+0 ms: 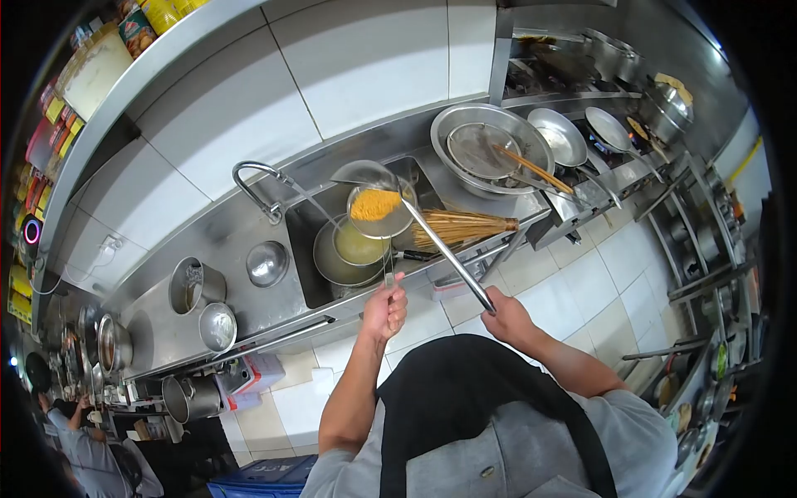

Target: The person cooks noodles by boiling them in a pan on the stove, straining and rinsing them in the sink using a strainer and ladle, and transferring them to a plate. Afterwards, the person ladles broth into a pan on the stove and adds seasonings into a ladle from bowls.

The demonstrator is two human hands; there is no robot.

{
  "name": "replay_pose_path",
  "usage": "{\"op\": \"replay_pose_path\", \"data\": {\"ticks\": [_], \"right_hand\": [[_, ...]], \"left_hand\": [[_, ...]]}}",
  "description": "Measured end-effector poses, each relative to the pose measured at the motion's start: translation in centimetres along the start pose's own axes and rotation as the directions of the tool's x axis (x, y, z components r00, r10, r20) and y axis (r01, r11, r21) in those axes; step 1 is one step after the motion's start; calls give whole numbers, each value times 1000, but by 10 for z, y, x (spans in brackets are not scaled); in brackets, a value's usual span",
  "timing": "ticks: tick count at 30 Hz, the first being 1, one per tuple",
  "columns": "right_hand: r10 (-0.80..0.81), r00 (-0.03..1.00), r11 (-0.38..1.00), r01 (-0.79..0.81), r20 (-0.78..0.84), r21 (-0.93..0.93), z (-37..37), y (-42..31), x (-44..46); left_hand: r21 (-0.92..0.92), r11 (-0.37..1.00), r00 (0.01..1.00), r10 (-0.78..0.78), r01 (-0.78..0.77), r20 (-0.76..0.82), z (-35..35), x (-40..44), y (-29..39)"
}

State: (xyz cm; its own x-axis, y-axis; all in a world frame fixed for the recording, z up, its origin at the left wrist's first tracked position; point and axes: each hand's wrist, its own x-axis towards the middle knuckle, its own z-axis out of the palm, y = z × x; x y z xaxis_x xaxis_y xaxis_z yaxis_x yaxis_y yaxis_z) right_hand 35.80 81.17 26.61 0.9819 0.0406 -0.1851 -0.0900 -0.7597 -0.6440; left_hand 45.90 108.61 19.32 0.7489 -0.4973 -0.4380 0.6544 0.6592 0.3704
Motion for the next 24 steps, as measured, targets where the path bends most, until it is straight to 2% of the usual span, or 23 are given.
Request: {"op": "replay_pose_path", "data": {"ticks": [1,5,7,11,13,18,24], "right_hand": [[17,1000,1000,-17,3,8,-1,-1,-1],[-1,1000,999,2,29,-33,4,13,-1],[-30,996,997,37,85,-74,8,21,0],[4,998,997,1,65,-80,12,14,3],[-1,998,1000,0,64,11,7,5,0],[-29,999,1000,29,22,-7,9,5,0],[-43,998,998,45,35,-40,17,18,9]], "left_hand": [[-82,996,999,-29,27,-22,-2,4,0],[-92,995,999,-29,26,-33,-1,7,1],[-15,999,998,48,-47,30,8,-5,5],[100,993,998,54,-56,19,11,-10,1],[30,999,997,41,-43,60,8,-4,-1],[-50,998,999,-37,36,-24,14,6,3],[124,989,997,79,-78,-1,8,-3,-4]]}}
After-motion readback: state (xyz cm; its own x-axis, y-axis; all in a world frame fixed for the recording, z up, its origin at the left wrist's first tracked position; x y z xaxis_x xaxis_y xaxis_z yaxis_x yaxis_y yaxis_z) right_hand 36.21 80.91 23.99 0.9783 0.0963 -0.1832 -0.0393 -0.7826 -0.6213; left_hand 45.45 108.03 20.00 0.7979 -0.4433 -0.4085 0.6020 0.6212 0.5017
